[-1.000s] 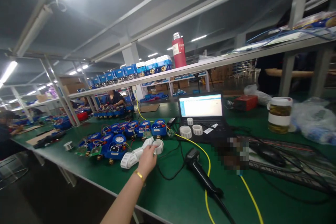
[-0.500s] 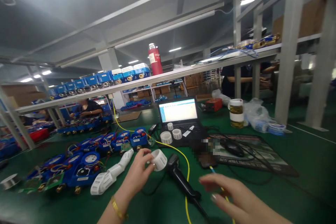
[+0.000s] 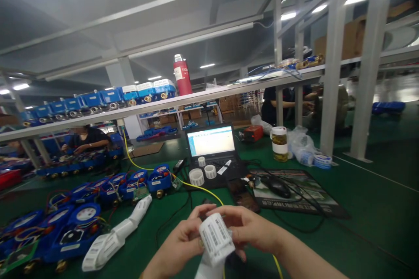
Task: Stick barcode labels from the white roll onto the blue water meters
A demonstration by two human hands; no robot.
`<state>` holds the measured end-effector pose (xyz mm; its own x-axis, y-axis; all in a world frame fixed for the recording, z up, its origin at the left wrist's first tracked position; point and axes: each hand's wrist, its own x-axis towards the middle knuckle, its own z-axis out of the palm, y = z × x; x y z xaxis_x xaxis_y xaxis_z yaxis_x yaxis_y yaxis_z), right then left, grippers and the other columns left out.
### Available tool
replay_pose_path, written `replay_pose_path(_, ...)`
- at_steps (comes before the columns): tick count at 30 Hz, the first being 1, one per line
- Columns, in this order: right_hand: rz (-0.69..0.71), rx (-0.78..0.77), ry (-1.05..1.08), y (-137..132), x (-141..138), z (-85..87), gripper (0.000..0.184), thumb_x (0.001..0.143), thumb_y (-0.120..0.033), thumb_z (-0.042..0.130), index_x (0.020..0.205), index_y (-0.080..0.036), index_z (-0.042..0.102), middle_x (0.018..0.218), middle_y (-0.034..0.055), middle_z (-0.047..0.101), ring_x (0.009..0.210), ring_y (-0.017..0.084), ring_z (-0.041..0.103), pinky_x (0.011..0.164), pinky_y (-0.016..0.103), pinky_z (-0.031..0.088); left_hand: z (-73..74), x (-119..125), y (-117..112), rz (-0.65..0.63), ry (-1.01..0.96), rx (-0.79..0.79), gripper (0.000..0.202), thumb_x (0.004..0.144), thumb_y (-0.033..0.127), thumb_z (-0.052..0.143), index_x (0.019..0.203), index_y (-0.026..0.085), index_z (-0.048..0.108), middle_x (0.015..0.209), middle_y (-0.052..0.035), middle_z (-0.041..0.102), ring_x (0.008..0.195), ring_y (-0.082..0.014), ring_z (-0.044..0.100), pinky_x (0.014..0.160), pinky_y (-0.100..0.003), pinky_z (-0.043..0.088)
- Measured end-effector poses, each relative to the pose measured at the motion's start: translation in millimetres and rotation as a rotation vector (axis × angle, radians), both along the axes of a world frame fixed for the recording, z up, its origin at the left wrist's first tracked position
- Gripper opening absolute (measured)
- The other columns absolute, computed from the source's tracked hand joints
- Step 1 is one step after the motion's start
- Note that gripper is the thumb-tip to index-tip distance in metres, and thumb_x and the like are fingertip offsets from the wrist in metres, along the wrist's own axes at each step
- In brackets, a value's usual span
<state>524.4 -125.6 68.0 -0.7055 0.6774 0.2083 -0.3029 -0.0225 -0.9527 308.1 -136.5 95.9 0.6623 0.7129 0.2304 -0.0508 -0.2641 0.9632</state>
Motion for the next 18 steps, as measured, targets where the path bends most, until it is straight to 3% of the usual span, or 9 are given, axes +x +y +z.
replay_pose_path(4,-0.033,0.006,-0.068,7,6,-2.4,0.049,0.062,-0.037,0.079,0.101,-0.011,0.064,0.08,0.0034,0.06,0.051,0.004,0.047,0.044,0.014,0.036,-21.6,15,30,-0.086,-0.029,-0.138,0.033,0.073,0.029,0.072,0.104,0.018,0.067,0.125,-0.0104,0.049,0.106,-0.0255,0.052,0.094,-0.036,0.039)
replay_pose_path(8,-0.082,0.031,-0.146,18,12,4.2,0.04,0.061,-0.038,0.08,0.087,-0.011,0.064,0.075,0.0004,0.059,0.066,0.009,0.051,0.06,0.019,0.039,-47.2,24,57,-0.079,-0.174,-0.31,0.042,0.065,0.021,0.078,0.105,0.019,0.065,0.1,-0.0068,0.063,0.092,-0.0192,0.058,0.081,-0.027,0.044)
replay_pose_path(11,-0.187,0.098,-0.254,33,16,10.3,0.035,0.063,-0.039,0.078,0.077,-0.013,0.06,0.072,-0.0013,0.057,0.068,0.01,0.05,0.065,0.023,0.039,-62.9,21,71,-0.046,-0.348,-0.441,0.042,0.069,0.029,0.075,0.108,0.021,0.061,0.103,-0.0056,0.063,0.09,-0.0177,0.06,0.075,-0.026,0.046)
replay_pose_path(15,-0.281,0.205,-0.363,54,17,15.2,0.036,0.069,-0.044,0.072,0.078,-0.013,0.057,0.072,-0.0008,0.057,0.065,0.01,0.049,0.06,0.022,0.036,-65.8,10,74,-0.159,-0.343,-0.569,0.059,0.076,0.057,0.06,0.117,0.015,0.052,0.108,-0.0153,0.062,0.091,-0.0253,0.063,0.078,-0.038,0.049)
replay_pose_path(18,-0.253,0.237,-0.392,60,11,21.4,0.033,0.074,-0.043,0.068,0.085,-0.014,0.058,0.079,0.0019,0.061,0.072,0.013,0.055,0.064,0.023,0.04,-58.8,5,71,-0.105,-0.304,-0.48,0.061,0.069,0.044,0.074,0.117,0.013,0.05,0.108,-0.016,0.062,0.089,-0.0248,0.064,0.075,-0.034,0.051)
